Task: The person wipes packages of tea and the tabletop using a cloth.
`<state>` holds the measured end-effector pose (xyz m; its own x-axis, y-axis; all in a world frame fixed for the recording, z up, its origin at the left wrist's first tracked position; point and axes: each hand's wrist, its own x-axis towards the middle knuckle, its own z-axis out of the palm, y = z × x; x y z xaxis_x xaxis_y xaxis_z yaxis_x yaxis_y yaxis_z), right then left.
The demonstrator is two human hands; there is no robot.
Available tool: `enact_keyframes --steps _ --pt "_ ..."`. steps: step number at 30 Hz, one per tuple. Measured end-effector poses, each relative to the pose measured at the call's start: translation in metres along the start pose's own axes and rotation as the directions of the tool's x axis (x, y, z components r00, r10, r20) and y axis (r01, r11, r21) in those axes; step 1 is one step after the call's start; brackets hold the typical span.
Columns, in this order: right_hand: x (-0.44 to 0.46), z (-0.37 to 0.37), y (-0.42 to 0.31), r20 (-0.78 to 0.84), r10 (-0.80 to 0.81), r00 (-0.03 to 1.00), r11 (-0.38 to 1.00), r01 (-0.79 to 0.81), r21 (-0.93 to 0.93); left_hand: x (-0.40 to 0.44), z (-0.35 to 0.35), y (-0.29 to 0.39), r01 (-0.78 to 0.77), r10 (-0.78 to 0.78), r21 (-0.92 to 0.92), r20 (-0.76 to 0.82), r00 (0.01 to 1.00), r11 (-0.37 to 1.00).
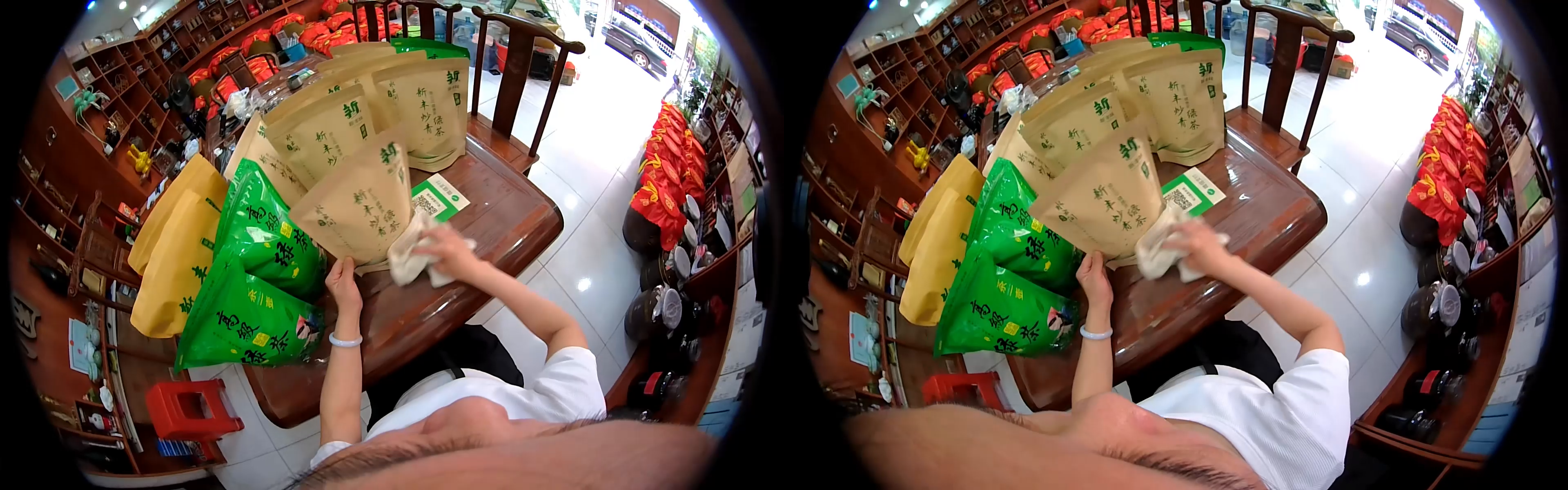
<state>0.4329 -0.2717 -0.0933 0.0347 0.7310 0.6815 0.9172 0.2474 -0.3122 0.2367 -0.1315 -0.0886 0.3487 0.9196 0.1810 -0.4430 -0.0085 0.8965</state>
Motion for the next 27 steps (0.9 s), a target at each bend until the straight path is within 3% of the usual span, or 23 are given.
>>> enact_keyframes --steps 2,3,4,6,7,9,11,13,15,16,19,21,22,24,27 --pt "-0.023 -0.006 0.082 -0.205 0.136 0.969 0.944 -0.189 -0.271 0.000 -0.002 0.000 0.005 -0.005 -0.001 -0.032 0.999 1.000" --pt "-0.028 -0.035 0.112 -0.180 0.249 0.952 0.792 -0.307 -0.528 0.001 -0.007 -0.002 -0.022 0.021 -0.023 -0.028 0.999 0.999" --pt "-0.036 -0.063 0.135 -0.269 0.473 0.839 0.585 -0.527 -0.616 0.003 -0.009 -0.003 -0.053 0.052 -0.048 -0.025 0.998 0.997" --pt "-0.045 -0.116 0.157 -0.431 0.684 0.589 0.347 -0.782 -0.518 0.000 -0.003 0.001 -0.065 0.062 -0.076 -0.044 0.997 0.995" --pt "-0.050 -0.134 0.163 -0.450 0.702 0.553 0.282 -0.795 -0.537 0.000 -0.002 0.000 -0.056 0.052 -0.059 -0.081 0.995 0.997" --pt "-0.044 -0.146 0.152 -0.514 0.604 0.610 0.436 -0.792 -0.427 0.002 -0.001 -0.003 -0.058 0.051 -0.053 -0.125 0.991 0.997" --pt "-0.034 -0.129 0.132 -0.497 0.507 0.704 0.654 -0.690 -0.310 -0.001 -0.009 -0.007 -0.037 0.038 0.023 -0.013 0.999 0.999" --pt "-0.021 -0.087 0.100 -0.389 0.337 0.857 0.847 -0.456 -0.271 -0.001 -0.008 -0.009 -0.030 0.031 0.048 -0.026 0.999 0.998" --pt "-0.015 -0.041 0.067 -0.139 0.256 0.957 0.948 -0.277 -0.158 -0.002 -0.006 -0.006 -0.035 0.038 0.077 -0.033 0.999 0.996" --pt "-0.012 -0.026 0.052 0.027 0.172 0.985 0.886 -0.143 -0.442 -0.004 -0.003 -0.003 -0.023 0.028 0.091 -0.057 0.998 0.996" --pt "0.012 0.003 0.067 -0.016 0.176 0.984 0.936 -0.172 -0.306 -0.004 -0.009 -0.003 -0.005 0.011 0.123 -0.046 0.999 0.992" --pt "0.031 0.009 0.089 -0.040 0.387 0.921 0.842 -0.371 -0.391 -0.008 -0.015 -0.002 0.028 -0.034 0.210 0.022 0.999 0.977" --pt "0.034 0.010 0.096 -0.043 0.367 0.929 0.852 -0.354 -0.385 -0.011 -0.013 -0.001 0.018 -0.029 0.240 0.044 0.999 0.971" --pt "0.040 0.008 0.109 -0.123 0.423 0.898 0.848 -0.440 -0.296 -0.019 -0.001 0.002 -0.018 0.004 0.240 0.060 0.998 0.971" --pt "0.042 0.001 0.111 -0.060 0.462 0.885 0.845 -0.460 -0.274 -0.014 -0.009 -0.006 -0.191 0.103 0.483 0.201 0.974 0.854"
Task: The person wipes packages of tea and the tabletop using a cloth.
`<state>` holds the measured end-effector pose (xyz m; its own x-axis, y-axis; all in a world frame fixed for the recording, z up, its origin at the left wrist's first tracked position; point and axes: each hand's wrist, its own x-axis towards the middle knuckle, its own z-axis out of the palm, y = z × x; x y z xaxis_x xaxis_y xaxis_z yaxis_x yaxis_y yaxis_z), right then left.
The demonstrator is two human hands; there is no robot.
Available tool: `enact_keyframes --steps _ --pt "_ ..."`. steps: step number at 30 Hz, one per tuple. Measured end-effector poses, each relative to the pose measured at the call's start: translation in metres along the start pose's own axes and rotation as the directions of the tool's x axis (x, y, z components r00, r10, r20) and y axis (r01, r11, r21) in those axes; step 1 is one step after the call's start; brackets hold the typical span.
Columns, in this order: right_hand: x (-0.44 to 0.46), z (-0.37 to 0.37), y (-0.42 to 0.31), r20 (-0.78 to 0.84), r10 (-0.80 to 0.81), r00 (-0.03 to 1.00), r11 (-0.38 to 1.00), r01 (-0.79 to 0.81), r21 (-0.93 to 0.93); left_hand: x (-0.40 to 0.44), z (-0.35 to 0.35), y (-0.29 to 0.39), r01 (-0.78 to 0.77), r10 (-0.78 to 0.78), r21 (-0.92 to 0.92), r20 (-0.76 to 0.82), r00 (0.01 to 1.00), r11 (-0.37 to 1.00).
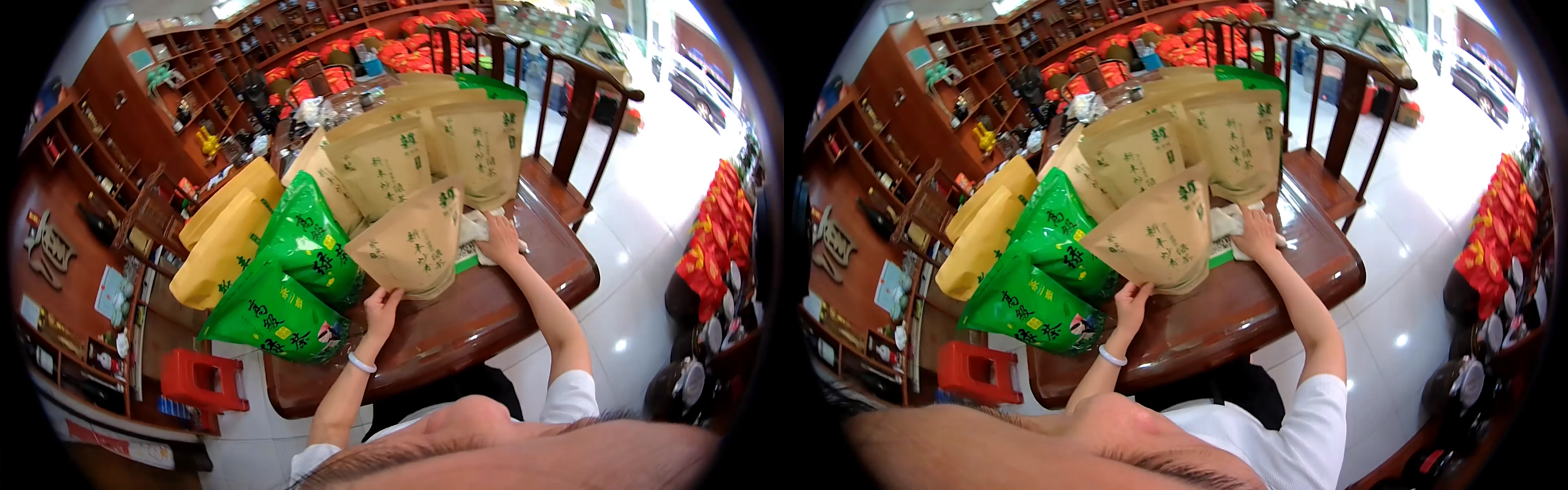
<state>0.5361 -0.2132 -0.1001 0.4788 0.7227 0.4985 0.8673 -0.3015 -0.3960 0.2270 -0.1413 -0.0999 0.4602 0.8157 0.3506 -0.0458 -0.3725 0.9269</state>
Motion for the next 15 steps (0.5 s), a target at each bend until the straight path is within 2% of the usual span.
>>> enact_keyframes --steps 1,2,4,7,8,11,13,15 --pt "-0.001 -0.003 0.002 0.001 -0.035 0.999 0.999 0.035 -0.001 0.002 0.001 0.003 -0.040 0.039 0.106 0.015 0.999 0.994" --pt "-0.002 -0.004 0.004 0.030 -0.027 0.999 0.999 0.027 0.023 0.003 0.001 0.005 -0.044 0.047 0.102 -0.022 0.999 0.994" --pt "-0.004 -0.007 0.007 0.102 -0.004 0.995 0.996 -0.005 0.092 0.009 0.000 0.023 -0.168 0.144 0.353 0.094 0.985 0.920" --pt "-0.014 -0.028 -0.009 0.186 0.007 0.983 0.979 -0.044 0.197 0.011 0.008 0.034 -0.190 0.167 0.479 0.089 0.982 0.857" --pt "-0.017 -0.030 -0.014 0.208 0.004 0.978 0.976 -0.049 0.212 0.013 0.011 0.026 -0.258 0.246 0.466 0.088 0.965 0.846" --pt "-0.021 -0.033 -0.025 0.215 0.008 0.977 0.973 -0.057 0.222 0.017 0.012 0.021 -0.316 0.323 0.414 0.056 0.945 0.854" --pt "-0.022 -0.025 -0.032 0.246 0.090 0.965 0.930 -0.170 0.327 0.017 0.011 0.019 -0.342 0.370 0.391 0.004 0.929 0.855" --pt "-0.018 -0.004 -0.042 0.256 0.130 0.958 0.928 -0.208 0.309 0.017 0.006 0.019 -0.371 0.415 0.371 -0.043 0.909 0.851"
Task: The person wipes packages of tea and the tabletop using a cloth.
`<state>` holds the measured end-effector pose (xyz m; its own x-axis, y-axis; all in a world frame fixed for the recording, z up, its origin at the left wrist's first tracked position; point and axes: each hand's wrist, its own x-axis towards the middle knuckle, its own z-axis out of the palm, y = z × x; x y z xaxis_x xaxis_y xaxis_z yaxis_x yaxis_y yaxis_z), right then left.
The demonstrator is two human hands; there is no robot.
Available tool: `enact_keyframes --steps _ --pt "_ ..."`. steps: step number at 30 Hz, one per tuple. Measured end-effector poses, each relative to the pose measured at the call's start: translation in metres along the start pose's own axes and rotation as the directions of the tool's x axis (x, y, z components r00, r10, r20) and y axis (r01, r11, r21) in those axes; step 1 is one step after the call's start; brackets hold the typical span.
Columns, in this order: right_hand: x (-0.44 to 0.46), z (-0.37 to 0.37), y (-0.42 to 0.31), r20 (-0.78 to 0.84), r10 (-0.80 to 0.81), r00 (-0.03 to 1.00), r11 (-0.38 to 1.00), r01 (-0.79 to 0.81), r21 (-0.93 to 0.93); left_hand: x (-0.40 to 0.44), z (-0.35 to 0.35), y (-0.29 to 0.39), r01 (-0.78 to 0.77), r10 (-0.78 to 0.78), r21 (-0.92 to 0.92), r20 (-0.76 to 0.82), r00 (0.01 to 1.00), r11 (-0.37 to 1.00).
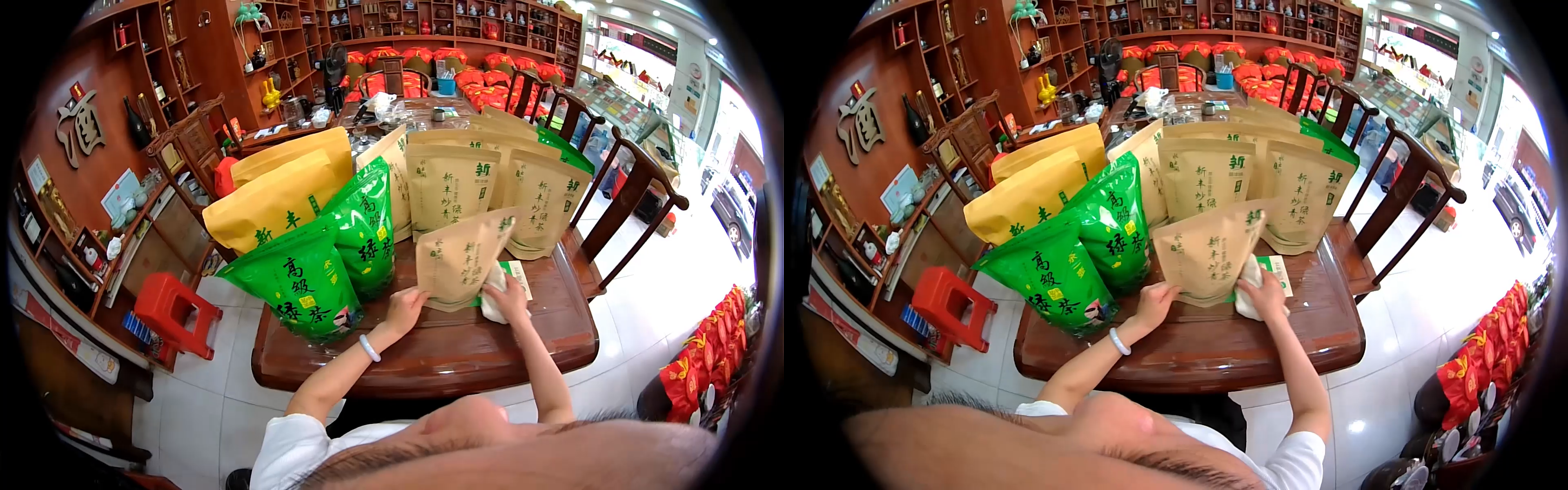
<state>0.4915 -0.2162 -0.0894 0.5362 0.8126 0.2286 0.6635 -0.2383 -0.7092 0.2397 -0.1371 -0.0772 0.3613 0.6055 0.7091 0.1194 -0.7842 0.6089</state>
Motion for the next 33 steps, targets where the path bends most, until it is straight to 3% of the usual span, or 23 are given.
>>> enact_keyframes --steps 6,8,10,12,14,15,16,18,19,20,21,22,23,24,26,27,29,32,33 --pt "0.036 0.061 -0.044 -0.008 -0.053 0.999 0.986 0.053 0.159 -0.001 -0.026 -0.018 0.200 -0.186 0.137 -0.103 0.977 0.970" --pt "0.046 0.081 -0.053 -0.087 -0.067 0.994 0.983 0.080 0.164 -0.003 -0.027 -0.031 0.168 -0.153 0.157 -0.105 0.983 0.973" --pt "0.050 0.084 -0.059 -0.089 -0.068 0.994 0.976 0.084 0.199 -0.004 -0.027 -0.035 0.287 -0.273 0.138 -0.113 0.956 0.948" --pt "0.054 0.076 -0.060 -0.088 -0.068 0.994 0.970 0.087 0.227 -0.006 -0.026 -0.037 0.255 -0.243 0.142 -0.096 0.965 0.956" --pt "0.056 0.053 -0.052 -0.013 -0.110 0.994 0.901 0.105 0.421 -0.006 -0.026 -0.039 0.216 -0.198 0.180 -0.115 0.973 0.960" --pt "0.058 0.040 -0.050 -0.133 -0.125 0.983 0.840 0.176 0.513 -0.006 -0.025 -0.040 0.230 -0.214 0.141 -0.120 0.969 0.963" --pt "0.058 0.012 -0.053 -0.154 -0.077 0.985 0.835 0.148 0.530 -0.006 -0.024 -0.040 0.222 -0.209 0.129 -0.109 0.972 0.967" --pt "0.093 -0.011 -0.013 -0.358 -0.043 0.933 0.786 0.253 0.564 -0.005 -0.024 -0.041 0.281 -0.261 0.162 -0.133 0.956 0.946" --pt "0.108 -0.036 -0.004 -0.452 -0.044 0.891 0.813 0.295 0.502 -0.006 -0.023 -0.042 0.258 -0.234 0.170 -0.152 0.960 0.951" --pt "0.112 -0.066 -0.017 -0.402 0.054 0.914 0.638 0.278 0.718 -0.010 -0.023 -0.045 0.259 -0.236 0.162 -0.144 0.961 0.952" --pt "0.123 -0.092 -0.017 -0.537 -0.073 0.841 0.782 0.383 0.492 -0.016 -0.023 -0.050 0.317 -0.300 0.143 -0.127 0.945 0.938" --pt "0.127 -0.117 -0.028 -0.464 -0.174 0.869 0.747 0.423 0.513 -0.018 -0.022 -0.053 0.372 -0.360 0.127 -0.113 0.926 0.919" --pt "0.141 -0.131 -0.026 -0.507 -0.339 0.792 0.849 0.489 0.197 -0.017 -0.024 -0.045 0.396 -0.384 0.115 -0.118 0.916 0.911" --pt "0.152 -0.140 -0.032 -0.508 -0.339 0.792 0.850 0.489 0.197 -0.016 -0.026 -0.040 0.396 -0.383 0.115 -0.118 0.916 0.911" --pt "0.170 -0.158 -0.045 -0.379 -0.488 0.786 0.868 0.484 -0.112 -0.014 -0.031 -0.033 0.381 -0.366 0.167 -0.114 0.924 0.909" --pt "0.175 -0.163 -0.053 -0.381 -0.488 0.785 0.868 0.485 -0.112 -0.016 -0.033 -0.034 0.379 -0.364 0.167 -0.114 0.924 0.910" --pt "0.181 -0.166 -0.068 -0.154 -0.351 0.924 0.917 0.306 -0.256 -0.022 -0.037 -0.037 0.385 -0.391 0.321 -0.050 0.919 0.865" --pt "0.184 -0.166 -0.072 -0.125 -0.325 0.937 0.885 0.255 -0.389 -0.030 -0.035 -0.039 0.388 -0.385 0.216 -0.057 0.921 0.896" --pt "0.179 -0.165 -0.070 -0.189 -0.364 0.912 0.902 0.294 -0.316 -0.031 -0.035 -0.037 0.388 -0.386 0.219 -0.054 0.921 0.895"
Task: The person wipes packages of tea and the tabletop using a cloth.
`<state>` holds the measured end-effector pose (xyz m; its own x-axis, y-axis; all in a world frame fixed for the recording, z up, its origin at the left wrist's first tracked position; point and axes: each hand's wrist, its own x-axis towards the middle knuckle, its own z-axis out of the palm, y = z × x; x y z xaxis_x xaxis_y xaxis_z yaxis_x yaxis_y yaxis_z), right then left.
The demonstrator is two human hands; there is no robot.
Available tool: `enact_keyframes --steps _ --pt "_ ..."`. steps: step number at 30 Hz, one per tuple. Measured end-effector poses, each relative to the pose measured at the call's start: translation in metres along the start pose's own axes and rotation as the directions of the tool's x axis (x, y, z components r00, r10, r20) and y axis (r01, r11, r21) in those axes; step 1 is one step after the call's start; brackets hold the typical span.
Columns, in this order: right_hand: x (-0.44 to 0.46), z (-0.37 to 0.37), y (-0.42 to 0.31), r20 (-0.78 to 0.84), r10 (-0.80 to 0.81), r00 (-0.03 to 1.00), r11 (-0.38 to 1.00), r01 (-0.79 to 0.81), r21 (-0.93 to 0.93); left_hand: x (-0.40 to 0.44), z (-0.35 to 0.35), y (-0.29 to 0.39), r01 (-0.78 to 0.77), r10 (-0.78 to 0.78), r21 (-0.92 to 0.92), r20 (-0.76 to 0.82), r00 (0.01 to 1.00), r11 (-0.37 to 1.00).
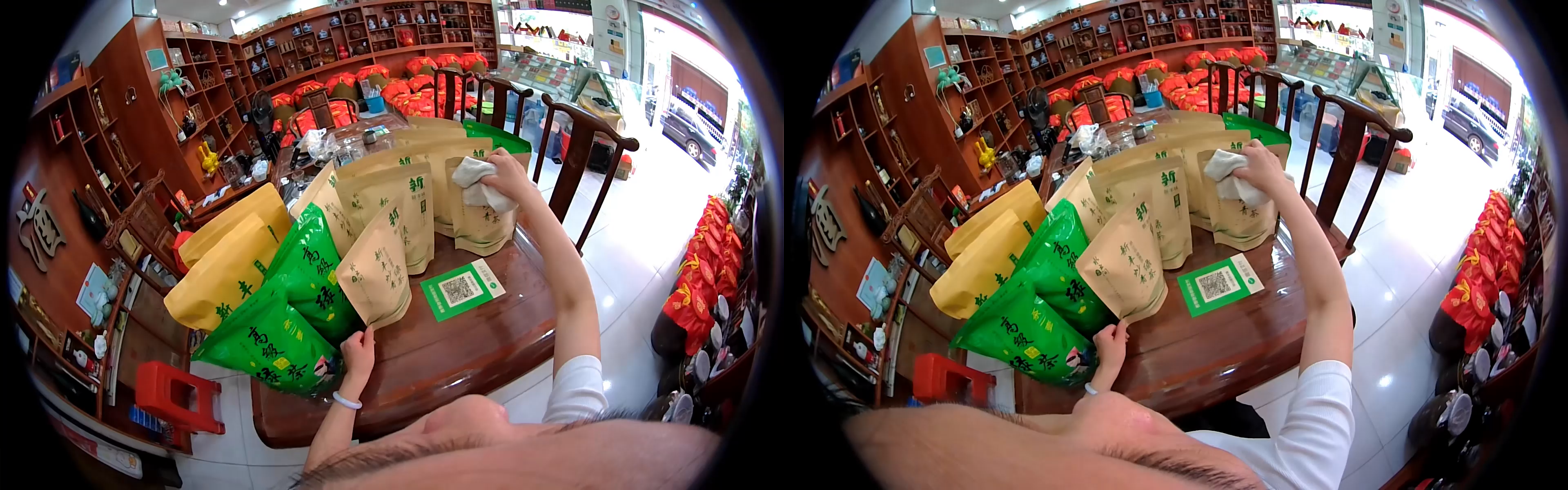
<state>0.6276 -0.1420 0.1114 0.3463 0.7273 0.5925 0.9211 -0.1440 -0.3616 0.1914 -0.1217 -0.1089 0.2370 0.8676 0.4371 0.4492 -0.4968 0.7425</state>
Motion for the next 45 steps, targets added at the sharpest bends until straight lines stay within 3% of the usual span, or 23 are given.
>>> enact_keyframes --steps 3,5,9,11,13,15,16,17,18,20,24,25,27,29,31,34,35,38,39,41,42,44,45 --pt "-0.023 -0.010 0.001 -0.079 -0.057 0.995 0.994 0.064 0.085 -0.001 0.002 0.014 0.099 -0.093 -0.044 0.111 0.989 0.994" --pt "-0.043 -0.025 -0.014 -0.132 -0.084 0.988 0.989 0.099 0.109 0.000 -0.001 0.034 0.309 -0.252 -0.220 0.251 0.935 0.925" --pt "-0.073 -0.049 -0.038 -0.204 -0.239 0.949 0.949 0.273 0.157 -0.003 0.020 0.056 0.315 -0.147 -0.387 0.404 0.903 0.867" --pt "-0.089 -0.059 -0.057 -0.196 -0.316 0.928 0.907 0.356 0.223 -0.003 0.035 0.078 0.072 0.061 -0.540 0.224 0.973 0.839" --pt "-0.108 -0.065 -0.076 -0.155 -0.339 0.928 0.890 0.369 0.268 0.003 0.053 0.083 0.044 0.145 -0.573 0.280 0.949 0.818" --pt "-0.131 -0.067 -0.092 -0.148 -0.378 0.914 0.837 0.406 0.366 0.003 0.058 0.112 -0.243 0.311 -0.582 0.017 0.950 0.776" --pt "-0.143 -0.057 -0.091 -0.140 -0.388 0.911 0.789 0.407 0.460 -0.003 0.057 0.123 -0.111 0.240 -0.672 0.101 0.965 0.732" --pt "-0.155 -0.059 -0.101 -0.164 -0.465 0.870 0.758 0.487 0.435 -0.007 0.053 0.126 -0.103 0.259 -0.683 0.129 0.957 0.723" --pt "-0.166 -0.057 -0.109 -0.225 -0.439 0.870 0.777 0.493 0.391 -0.007 0.048 0.123 0.150 0.140 -0.662 0.363 0.921 0.734" --pt "-0.177 -0.057 -0.114 -0.333 -0.421 0.843 0.778 0.525 0.345 -0.013 0.055 0.131 0.277 0.134 -0.809 0.397 0.908 0.518" --pt "-0.202 -0.043 -0.146 -0.558 -0.213 0.802 0.826 0.453 0.335 -0.017 0.069 0.110 0.151 0.210 -0.776 0.343 0.915 0.612" --pt "-0.206 -0.037 -0.154 -0.558 -0.205 0.804 0.829 0.446 0.338 -0.018 0.077 0.112 0.157 0.203 -0.838 0.301 0.932 0.523" --pt "-0.215 -0.026 -0.167 -0.530 -0.490 0.693 0.781 0.619 0.087 -0.024 0.082 0.118 0.160 0.190 -0.888 0.263 0.946 0.432" --pt "-0.216 -0.020 -0.164 -0.486 -0.557 0.673 0.765 0.644 0.016 -0.029 0.077 0.125 0.052 0.170 -0.894 0.141 0.975 0.446" --pt "-0.203 -0.026 -0.151 -0.541 -0.467 0.699 0.855 0.513 -0.076 -0.015 0.080 0.106 0.018 0.170 -0.888 0.108 0.980 0.460" --pt "-0.182 -0.020 -0.102 -0.704 -0.135 0.697 0.956 0.278 0.092 -0.012 0.062 0.122 0.062 0.131 -0.740 0.200 0.971 0.670" --pt "-0.181 -0.013 -0.069 -0.698 -0.115 0.706 0.975 0.214 0.055 -0.012 0.062 0.127 0.063 0.130 -0.740 0.200 0.971 0.670" --pt "-0.221 0.027 -0.017 -0.477 0.289 0.830 0.952 -0.196 0.237 -0.014 0.061 0.133 -0.017 0.145 -0.742 0.108 0.983 0.671" --pt "-0.238 0.039 -0.005 -0.479 0.280 0.832 0.955 -0.188 0.230 -0.014 0.060 0.134 -0.002 0.138 -0.722 0.129 0.982 0.692" --pt "-0.261 0.057 0.011 -0.225 0.508 0.831 0.805 -0.364 0.469 -0.013 0.060 0.137 0.011 0.128 -0.705 0.145 0.981 0.709" --pt "-0.257 0.048 0.009 -0.224 0.502 0.835 0.808 -0.361 0.466 -0.012 0.061 0.139 0.053 0.087 -0.728 0.153 0.984 0.684" --pt "-0.244 0.015 -0.015 -0.253 0.752 0.609 0.402 -0.119 0.908 -0.012 0.063 0.141 0.098 0.032 -0.741 0.160 0.987 0.664" --pt "-0.238 0.008 -0.021 -0.233 0.743 0.627 0.338 -0.051 0.940 -0.011 0.064 0.141 0.120 0.019 -0.743 0.177 0.984 0.658"
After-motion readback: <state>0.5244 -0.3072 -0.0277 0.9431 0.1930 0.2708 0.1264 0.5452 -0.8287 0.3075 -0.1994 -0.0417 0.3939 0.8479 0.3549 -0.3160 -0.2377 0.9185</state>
